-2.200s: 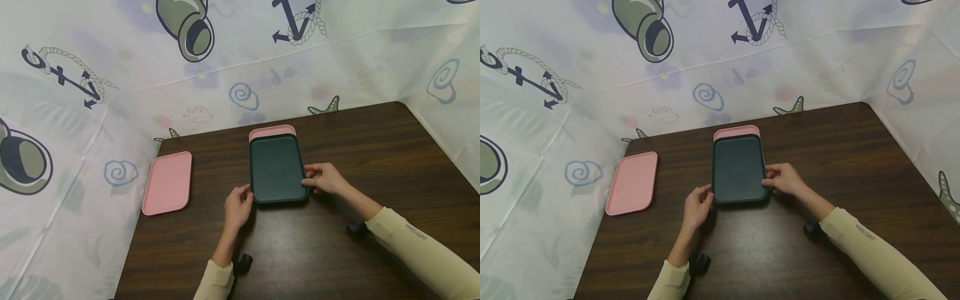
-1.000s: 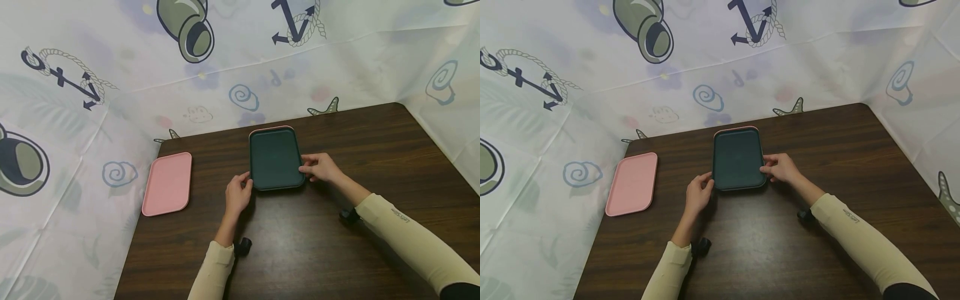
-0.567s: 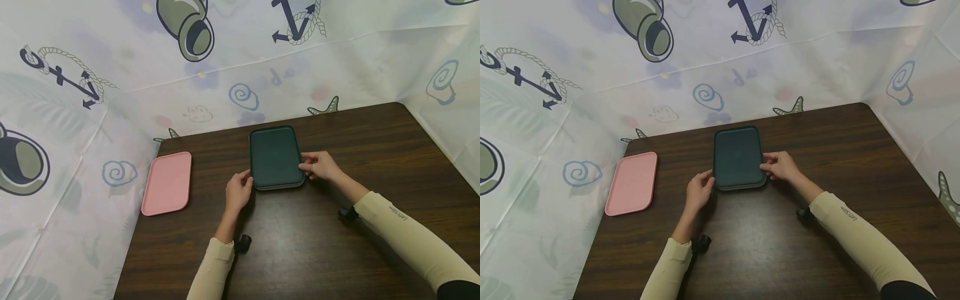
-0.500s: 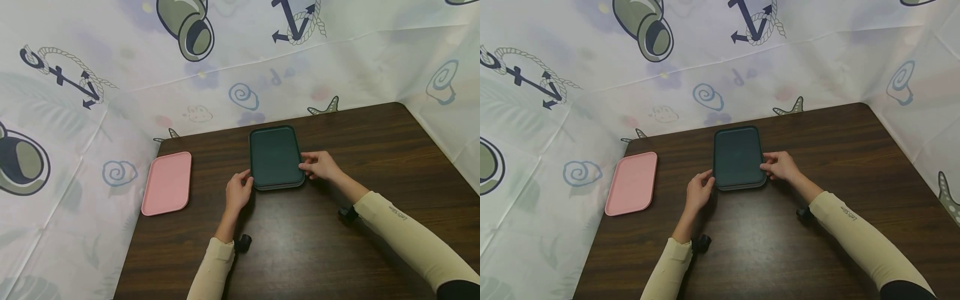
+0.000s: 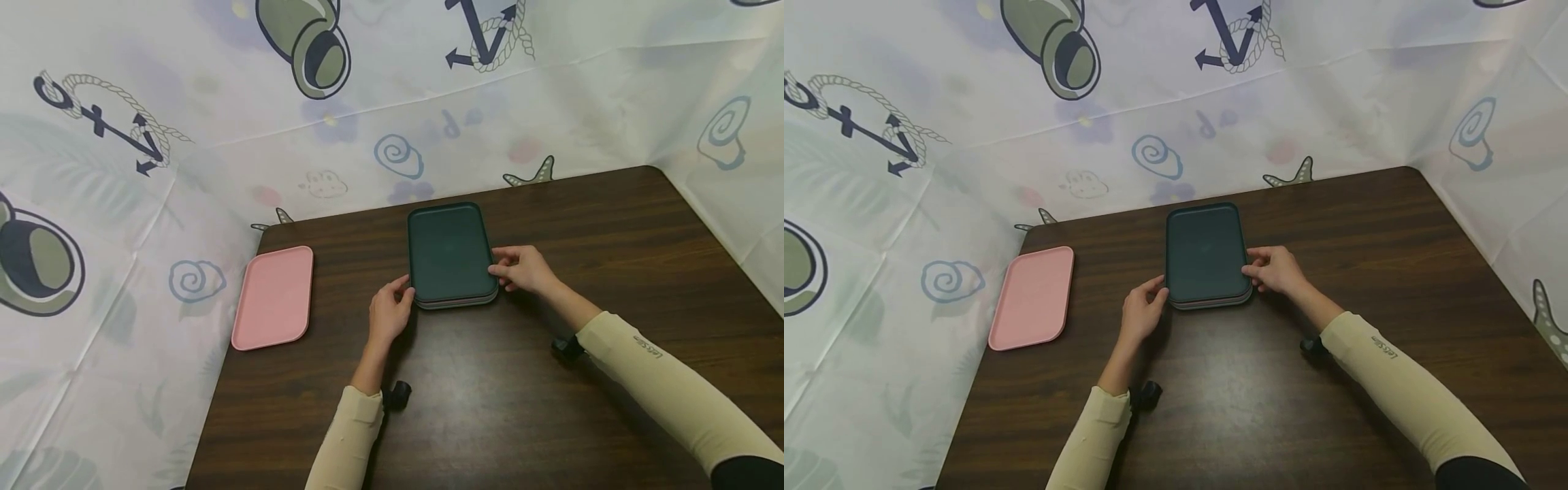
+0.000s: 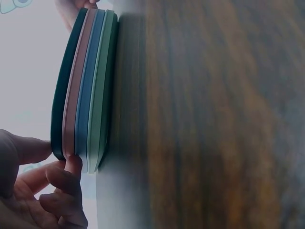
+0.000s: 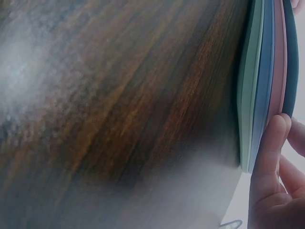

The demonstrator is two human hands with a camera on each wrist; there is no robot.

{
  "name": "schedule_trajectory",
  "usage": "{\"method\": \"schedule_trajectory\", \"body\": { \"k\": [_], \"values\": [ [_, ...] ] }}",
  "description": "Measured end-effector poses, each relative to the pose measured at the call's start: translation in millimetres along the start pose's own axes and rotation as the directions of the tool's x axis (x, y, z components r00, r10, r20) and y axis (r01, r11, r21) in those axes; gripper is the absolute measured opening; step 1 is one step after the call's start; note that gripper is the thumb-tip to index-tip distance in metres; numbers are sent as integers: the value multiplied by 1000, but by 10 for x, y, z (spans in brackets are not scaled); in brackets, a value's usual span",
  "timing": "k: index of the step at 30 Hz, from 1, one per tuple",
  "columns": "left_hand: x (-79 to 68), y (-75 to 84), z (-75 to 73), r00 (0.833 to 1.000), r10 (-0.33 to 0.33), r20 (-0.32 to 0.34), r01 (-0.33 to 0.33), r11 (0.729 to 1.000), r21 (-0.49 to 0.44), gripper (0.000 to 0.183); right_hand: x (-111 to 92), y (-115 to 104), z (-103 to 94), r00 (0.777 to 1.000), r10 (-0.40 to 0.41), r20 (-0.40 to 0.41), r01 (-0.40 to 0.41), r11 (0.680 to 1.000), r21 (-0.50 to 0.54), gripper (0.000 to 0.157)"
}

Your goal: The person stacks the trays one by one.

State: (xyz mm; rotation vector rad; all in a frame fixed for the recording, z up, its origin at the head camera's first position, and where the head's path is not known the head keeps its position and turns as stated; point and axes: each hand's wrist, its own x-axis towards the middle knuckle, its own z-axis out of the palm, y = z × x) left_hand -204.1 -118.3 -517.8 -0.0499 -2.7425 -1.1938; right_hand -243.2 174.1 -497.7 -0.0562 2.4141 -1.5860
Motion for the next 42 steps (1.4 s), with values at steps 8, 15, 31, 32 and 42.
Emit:
{"method": "schedule_trajectory", "body": {
  "k": [8, 15, 31, 32, 42],
  "values": [
    [-19, -2, -13, 999, -3, 36, 4, 1000, -11, 36, -45, -15, 18, 1000, -10, 3, 10, 1000, -4, 48],
    [-79, 7, -40, 997, -8, 82, 7, 1000, 5, 40, -135, -19, 32, 1000, -20, 16, 20, 999, -37, 49],
    [-477, -4, -330, 973, 51, 224, -50, 999, -8, 32, -442, -106, 212, 991, -90, -104, 70, 981, -179, 42],
    [-517, -14, -365, 972, 51, 231, -50, 999, -12, 31, -461, -133, 246, 988, -113, -107, 93, 979, -180, 41],
    [-817, -443, -920, 984, -99, 147, 102, 995, -16, 33, -578, -440, 855, 961, -233, 151, 226, 972, 63, 36]
  ]
}}
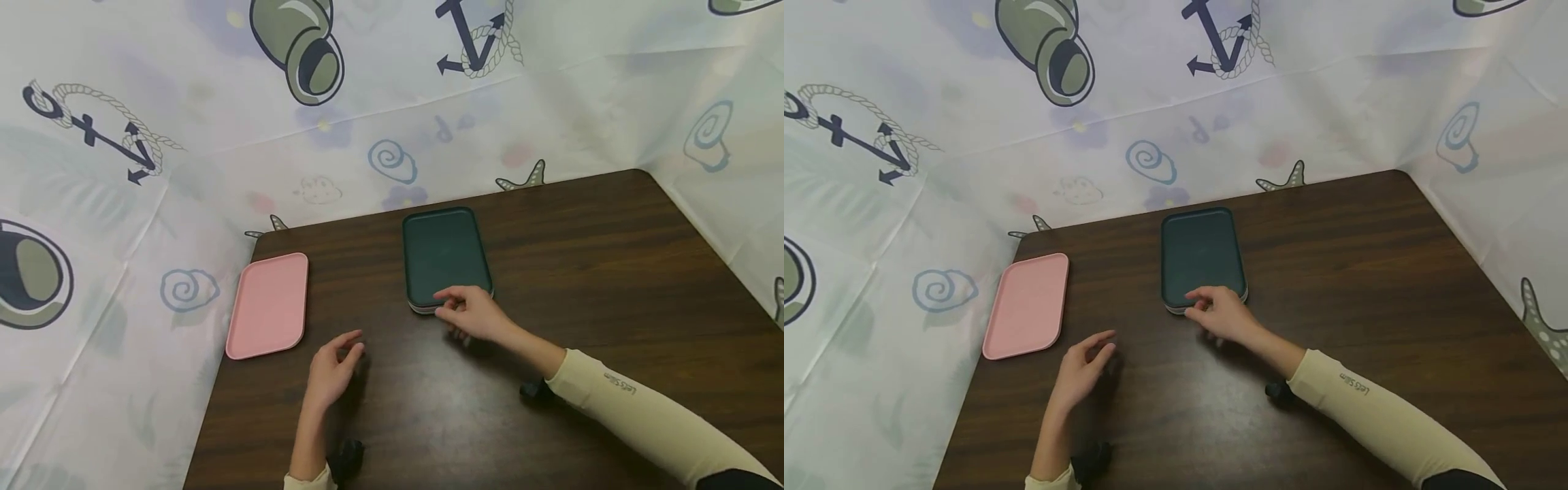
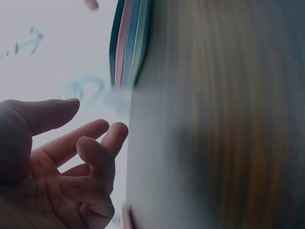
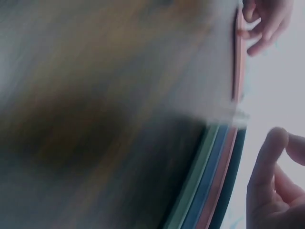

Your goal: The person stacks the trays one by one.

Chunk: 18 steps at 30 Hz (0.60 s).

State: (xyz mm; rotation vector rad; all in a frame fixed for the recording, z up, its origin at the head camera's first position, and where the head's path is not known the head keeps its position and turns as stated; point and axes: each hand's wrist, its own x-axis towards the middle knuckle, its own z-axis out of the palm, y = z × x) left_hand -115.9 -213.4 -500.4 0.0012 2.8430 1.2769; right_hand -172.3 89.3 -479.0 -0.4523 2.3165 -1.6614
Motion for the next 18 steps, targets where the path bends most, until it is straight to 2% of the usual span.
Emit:
{"method": "schedule_trajectory", "body": {
  "k": [2, 5, 8, 11, 14, 16, 18],
  "values": [
    [-22, -128, -178, 997, -44, -59, 47, 997, 56, 33, 35, -64, 165, 998, -5, 65, 2, 999, 48, 35],
    [-13, -310, -467, 983, -110, -147, 129, 983, 130, 34, 113, -171, 397, 991, 6, 133, -17, 996, 86, 33],
    [27, -483, -757, 953, -178, -244, 223, 959, 175, 38, 232, -240, 626, 984, 19, 178, -41, 992, 121, 32],
    [55, -665, -1018, 913, -255, -320, 330, 921, 206, 44, 370, -239, 878, 972, 26, 235, -67, 983, 170, 35],
    [80, -850, -1214, 873, -314, -374, 416, 878, 234, 51, 483, -237, 1133, 955, 38, 295, -104, 972, 211, 39],
    [116, -957, -1300, 857, -321, -404, 443, 859, 256, 51, 541, -263, 1278, 943, 50, 330, -134, 962, 237, 42],
    [162, -1033, -1357, 851, -308, -425, 452, 841, 297, 46, 598, -283, 1397, 935, 59, 350, -158, 952, 261, 44]
  ]
}}
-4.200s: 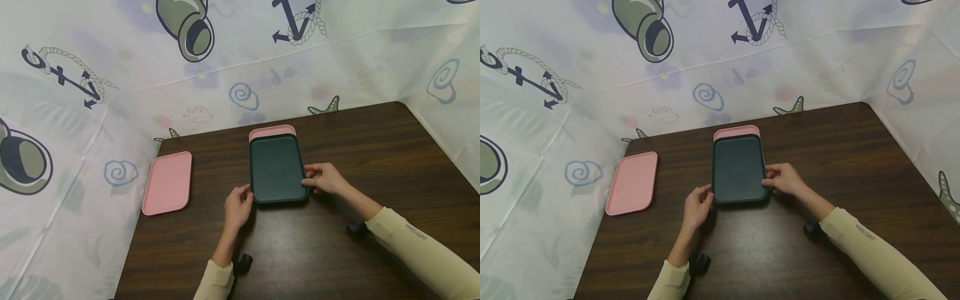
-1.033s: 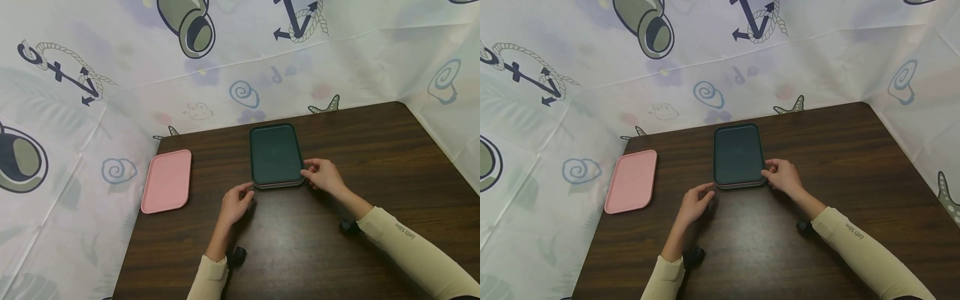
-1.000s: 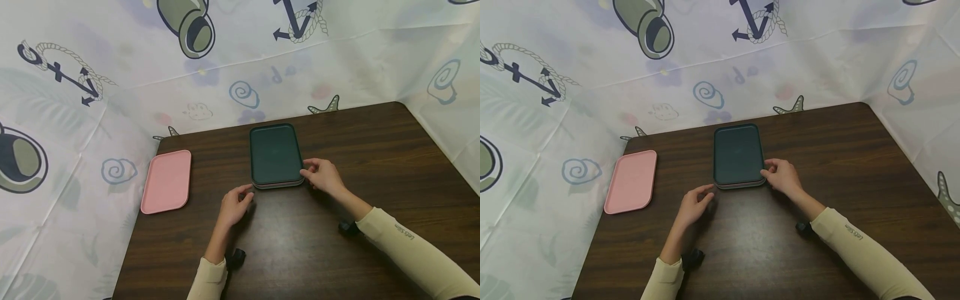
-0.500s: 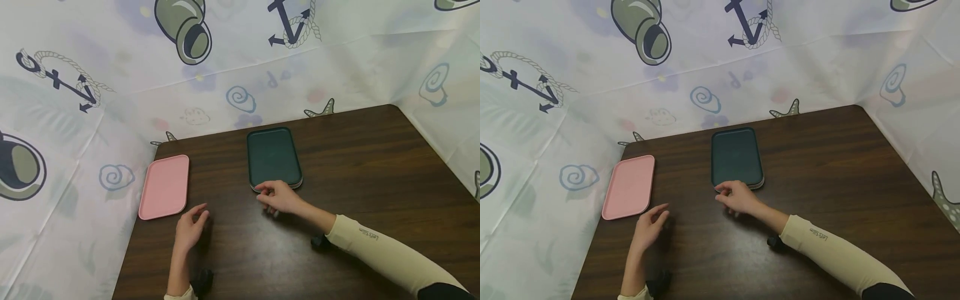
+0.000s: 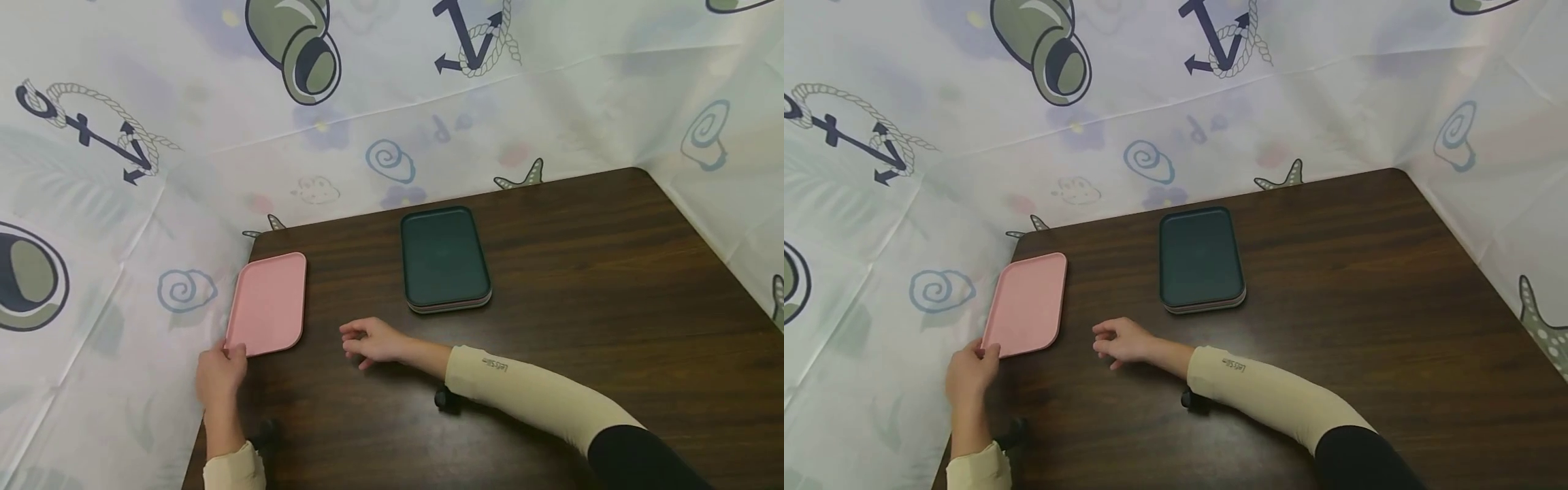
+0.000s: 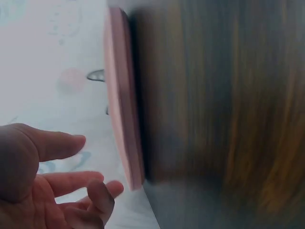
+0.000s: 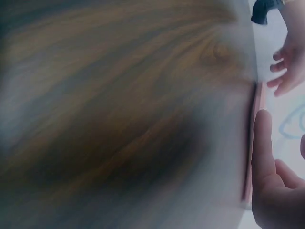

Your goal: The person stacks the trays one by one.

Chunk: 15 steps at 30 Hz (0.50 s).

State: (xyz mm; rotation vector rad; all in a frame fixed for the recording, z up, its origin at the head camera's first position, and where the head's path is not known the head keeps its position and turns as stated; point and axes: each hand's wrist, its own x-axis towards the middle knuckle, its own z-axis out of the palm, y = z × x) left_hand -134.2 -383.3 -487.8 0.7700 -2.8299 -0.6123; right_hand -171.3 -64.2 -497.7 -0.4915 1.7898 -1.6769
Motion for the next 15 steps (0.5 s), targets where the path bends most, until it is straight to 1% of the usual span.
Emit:
{"method": "schedule_trajectory", "body": {
  "k": [2, 4, 6, 10, 13, 15],
  "values": [
    [71, -37, 0, 1000, 6, 3, -6, 999, 43, 43, 89, -3, 69, 1000, 13, 10, -13, 999, 36, 47],
    [122, -57, 3, 1000, 5, 23, -7, 997, 82, 41, 171, 1, 107, 1000, 23, 15, -23, 997, 68, 51],
    [165, -75, 11, 998, -11, 56, 5, 995, 101, 42, 242, 10, 123, 999, 32, 19, -34, 994, 103, 53],
    [219, -118, 50, 997, -39, 66, 32, 993, 113, 35, 330, 36, 118, 998, 59, 25, -62, 985, 163, 55],
    [237, -143, 64, 997, -35, 63, 28, 994, 109, 30, 362, 59, 93, 997, 79, 22, -82, 978, 194, 54],
    [239, -152, 64, 997, -22, 68, 15, 994, 105, 32, 379, 72, 72, 996, 89, 15, -90, 973, 210, 54]
  ]
}}
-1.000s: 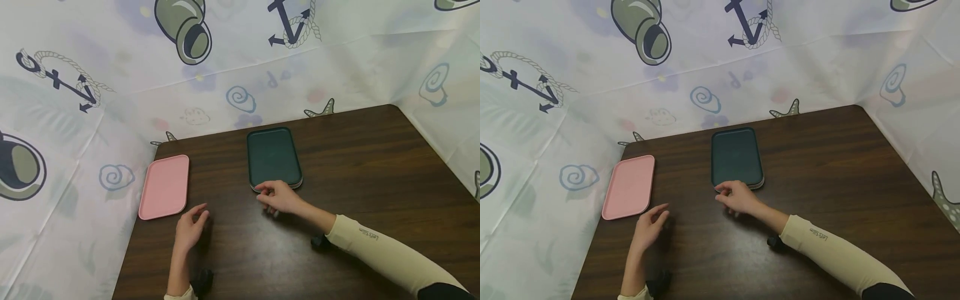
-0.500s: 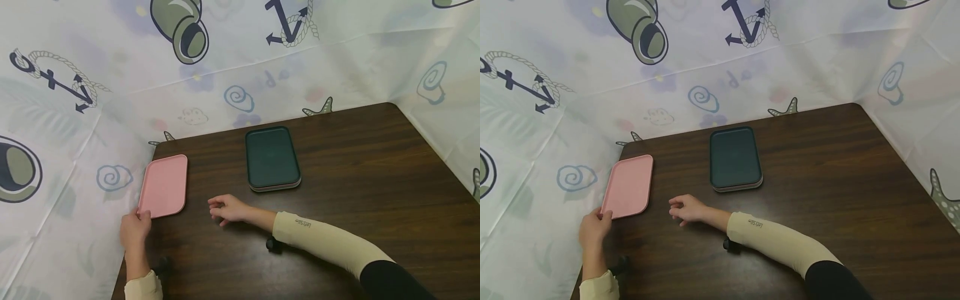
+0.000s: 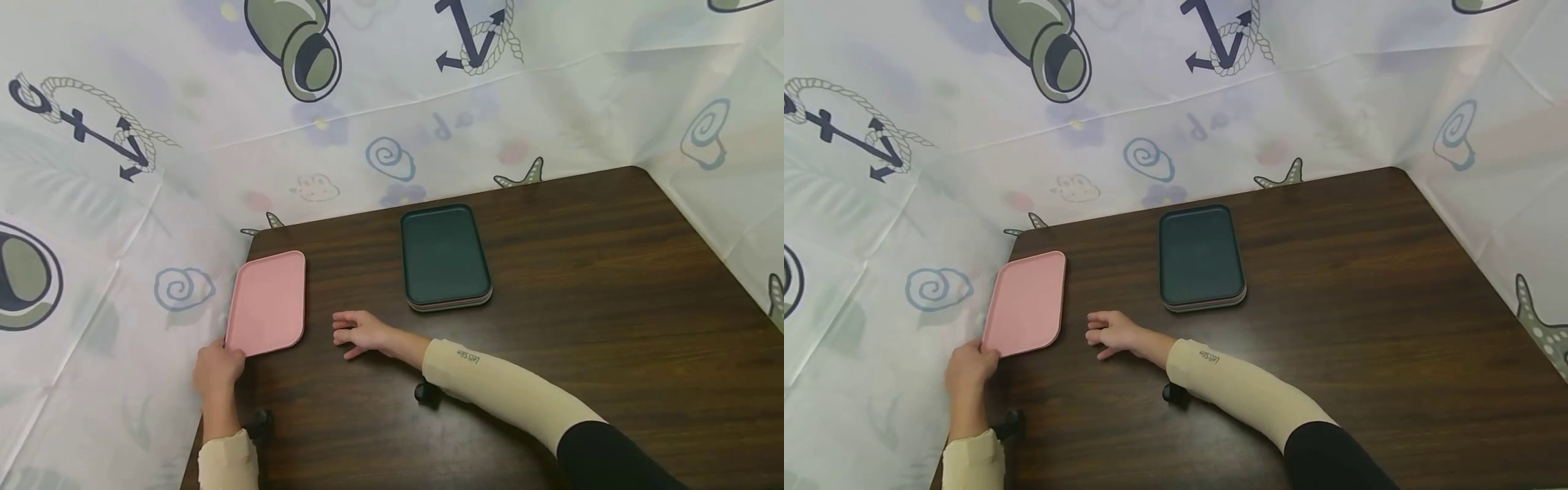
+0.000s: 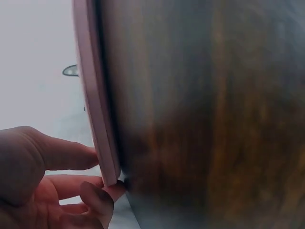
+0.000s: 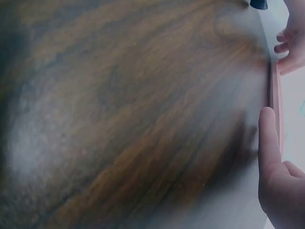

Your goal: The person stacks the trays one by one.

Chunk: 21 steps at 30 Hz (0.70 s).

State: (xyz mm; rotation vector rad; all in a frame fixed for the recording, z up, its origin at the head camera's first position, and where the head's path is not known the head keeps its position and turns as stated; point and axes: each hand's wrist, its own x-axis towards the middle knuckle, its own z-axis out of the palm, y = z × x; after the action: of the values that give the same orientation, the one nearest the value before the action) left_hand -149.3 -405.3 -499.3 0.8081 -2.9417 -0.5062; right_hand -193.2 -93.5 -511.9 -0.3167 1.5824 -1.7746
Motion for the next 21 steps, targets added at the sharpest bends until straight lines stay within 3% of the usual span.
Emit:
{"method": "schedule_trajectory", "body": {
  "k": [6, 11, 15, 21],
  "values": [
    [-53, 10, -8, 996, 38, 79, -39, 999, 8, 47, 41, 23, -40, 1000, 0, -19, 0, 1000, 30, 54],
    [-184, 51, 6, 985, 73, 159, -66, 997, -45, 53, 60, 47, -41, 1000, 1, -29, 0, 999, 45, 55],
    [-314, 107, 4, 974, 63, 216, -38, 992, -117, 53, 76, 53, -36, 999, -8, -54, 12, 998, 65, 55],
    [-446, 164, 50, 968, 51, 245, 12, 968, -252, 51, 93, 58, -25, 997, -9, -75, 16, 996, 89, 55]
  ]
}}
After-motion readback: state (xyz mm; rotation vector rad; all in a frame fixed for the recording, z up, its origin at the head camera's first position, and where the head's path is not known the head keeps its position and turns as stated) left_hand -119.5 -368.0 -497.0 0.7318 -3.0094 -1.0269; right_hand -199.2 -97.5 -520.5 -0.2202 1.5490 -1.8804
